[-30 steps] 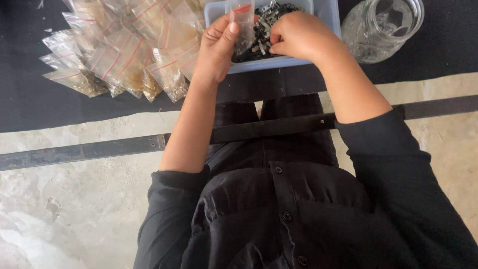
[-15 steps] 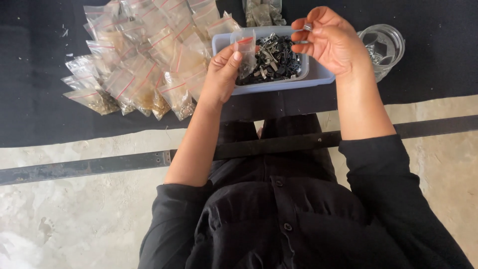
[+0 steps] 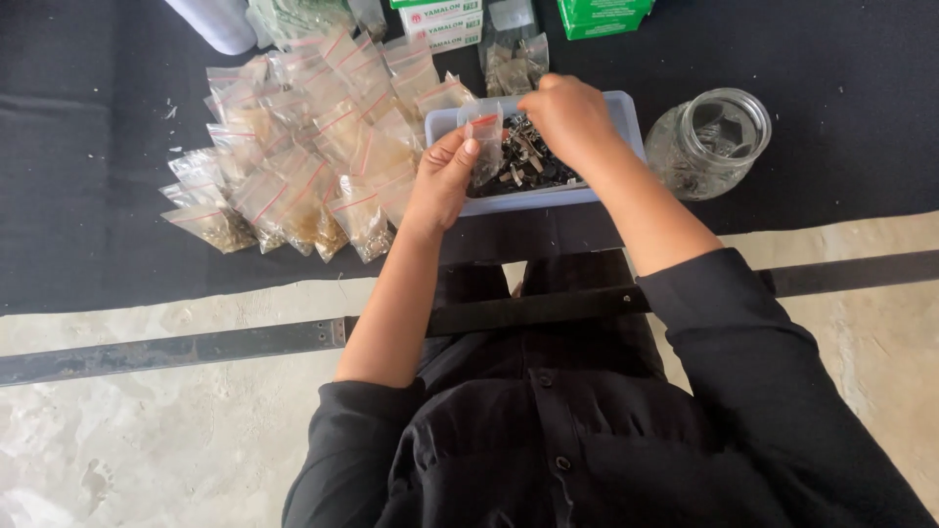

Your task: Sorting small metal fasteners from a plastic bin and placing them into individual plastic zip-lock bags.

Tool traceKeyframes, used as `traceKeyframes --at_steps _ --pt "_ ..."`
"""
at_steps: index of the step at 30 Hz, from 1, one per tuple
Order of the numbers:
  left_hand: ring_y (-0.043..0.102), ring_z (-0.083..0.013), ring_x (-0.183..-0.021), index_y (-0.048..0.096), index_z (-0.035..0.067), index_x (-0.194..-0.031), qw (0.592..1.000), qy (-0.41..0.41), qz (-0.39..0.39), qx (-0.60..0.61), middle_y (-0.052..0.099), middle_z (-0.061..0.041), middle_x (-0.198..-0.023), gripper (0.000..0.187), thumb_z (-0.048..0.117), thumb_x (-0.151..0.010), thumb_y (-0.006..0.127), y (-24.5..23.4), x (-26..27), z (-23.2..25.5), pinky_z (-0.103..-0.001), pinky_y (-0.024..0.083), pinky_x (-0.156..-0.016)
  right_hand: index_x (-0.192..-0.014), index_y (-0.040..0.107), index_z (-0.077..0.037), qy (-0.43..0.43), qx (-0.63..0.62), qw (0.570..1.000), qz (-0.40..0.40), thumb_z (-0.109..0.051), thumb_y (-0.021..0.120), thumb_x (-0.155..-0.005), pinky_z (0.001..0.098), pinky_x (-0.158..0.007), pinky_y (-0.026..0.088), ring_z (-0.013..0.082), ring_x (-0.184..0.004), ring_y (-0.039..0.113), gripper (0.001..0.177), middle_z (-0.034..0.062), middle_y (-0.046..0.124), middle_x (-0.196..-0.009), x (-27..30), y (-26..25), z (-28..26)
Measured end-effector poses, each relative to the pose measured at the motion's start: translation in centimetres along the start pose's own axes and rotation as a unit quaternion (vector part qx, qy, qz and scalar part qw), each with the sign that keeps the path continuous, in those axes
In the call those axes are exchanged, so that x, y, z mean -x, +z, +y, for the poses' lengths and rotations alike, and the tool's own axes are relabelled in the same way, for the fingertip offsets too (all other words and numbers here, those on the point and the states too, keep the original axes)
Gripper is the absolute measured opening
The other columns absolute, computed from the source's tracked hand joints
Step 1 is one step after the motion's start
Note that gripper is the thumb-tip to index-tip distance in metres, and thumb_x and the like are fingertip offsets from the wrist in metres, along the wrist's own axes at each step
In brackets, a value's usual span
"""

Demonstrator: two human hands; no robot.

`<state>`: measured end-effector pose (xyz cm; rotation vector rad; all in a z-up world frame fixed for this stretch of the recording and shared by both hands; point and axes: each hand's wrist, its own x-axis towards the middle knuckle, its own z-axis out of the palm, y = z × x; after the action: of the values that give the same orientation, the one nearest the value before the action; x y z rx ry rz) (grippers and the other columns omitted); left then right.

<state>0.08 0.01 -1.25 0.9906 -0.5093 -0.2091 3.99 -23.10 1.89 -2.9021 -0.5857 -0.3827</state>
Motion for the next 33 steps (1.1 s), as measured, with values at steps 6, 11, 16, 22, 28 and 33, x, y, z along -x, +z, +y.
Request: traceKeyframes --at_steps 6,11,16,22,28,33 --pt "0.066 -0.0190 -0.121 0.069 0.005 -0.130 1.000 0.003 -0.017 0.001 0.074 -0.008 -0.125 0.039 0.035 -0.106 0.065 0.7 0.0 1.1 -0.035 0.050 -0.109 -0.084 0.065 -0.007 0.030 0.123 0.985 -0.117 0.000 0.067 -0.077 0.0475 -0.058 0.047 0.0374 -0.078 0.061 0.011 0.0110 0.057 -0.083 -1.4 1.1 -0.9" --pt "0.065 -0.0205 -0.125 0.067 0.004 -0.133 1.000 -0.008 0.000 0.000 0.073 -0.010 -0.128 0.046 0.039 -0.103 0.069 0.5 0.0 0.7 -0.035 0.050 -0.110 -0.100 0.074 -0.011 0.119 -0.173 0.975 -0.071 -0.019 0.072 -0.097 0.0423 -0.073 0.052 0.0249 -0.090 0.069 0.009 0.0059 0.072 -0.100 0.2 -3.3 -0.3" --pt "0.064 -0.0212 -0.127 0.068 0.006 -0.133 1.000 -0.013 -0.001 -0.021 0.073 -0.009 -0.128 0.048 0.042 -0.102 0.068 0.8 -0.2 1.0 -0.037 0.049 -0.112 -0.103 0.056 -0.013 0.256 -0.632 0.731 -0.007 -0.011 0.057 -0.100 0.0263 -0.058 0.053 0.0123 -0.072 0.060 0.004 0.0105 0.070 -0.103 2.7 -4.9 0.6" --pt "0.064 -0.0207 -0.124 0.066 0.007 -0.136 1.000 0.027 0.009 -0.001 0.072 -0.010 -0.128 0.044 0.040 -0.106 0.065 1.3 -0.4 1.4 -0.035 0.053 -0.103 -0.102 0.060 -0.012 0.237 -0.739 0.631 -0.009 -0.021 0.069 -0.099 0.0306 -0.055 0.053 0.0167 -0.071 0.063 0.013 0.0120 0.071 -0.096 3.7 -5.1 0.6" --pt "0.065 -0.0209 -0.125 0.068 0.006 -0.137 0.996 0.063 0.062 -0.011 0.074 -0.016 -0.125 0.036 0.027 -0.107 0.068 0.6 -0.7 -1.0 -0.039 0.050 -0.110 -0.119 0.077 -0.018 0.085 -0.125 0.968 -0.202 -0.017 0.067 -0.097 0.0450 -0.071 0.059 0.0331 -0.086 0.075 0.023 0.0108 0.078 -0.090 2.5 -5.8 -3.4" --pt "0.064 -0.0172 -0.123 0.068 0.005 -0.136 0.995 0.062 0.068 -0.034 0.075 -0.014 -0.125 0.037 0.025 -0.105 0.070 -0.5 -0.3 -2.5 -0.038 0.050 -0.109 -0.114 0.077 -0.023 0.093 -0.106 0.977 -0.163 -0.031 0.065 -0.100 0.0448 -0.090 0.055 0.0322 -0.103 0.072 0.020 0.0030 0.077 -0.101 2.2 -3.3 -2.5"
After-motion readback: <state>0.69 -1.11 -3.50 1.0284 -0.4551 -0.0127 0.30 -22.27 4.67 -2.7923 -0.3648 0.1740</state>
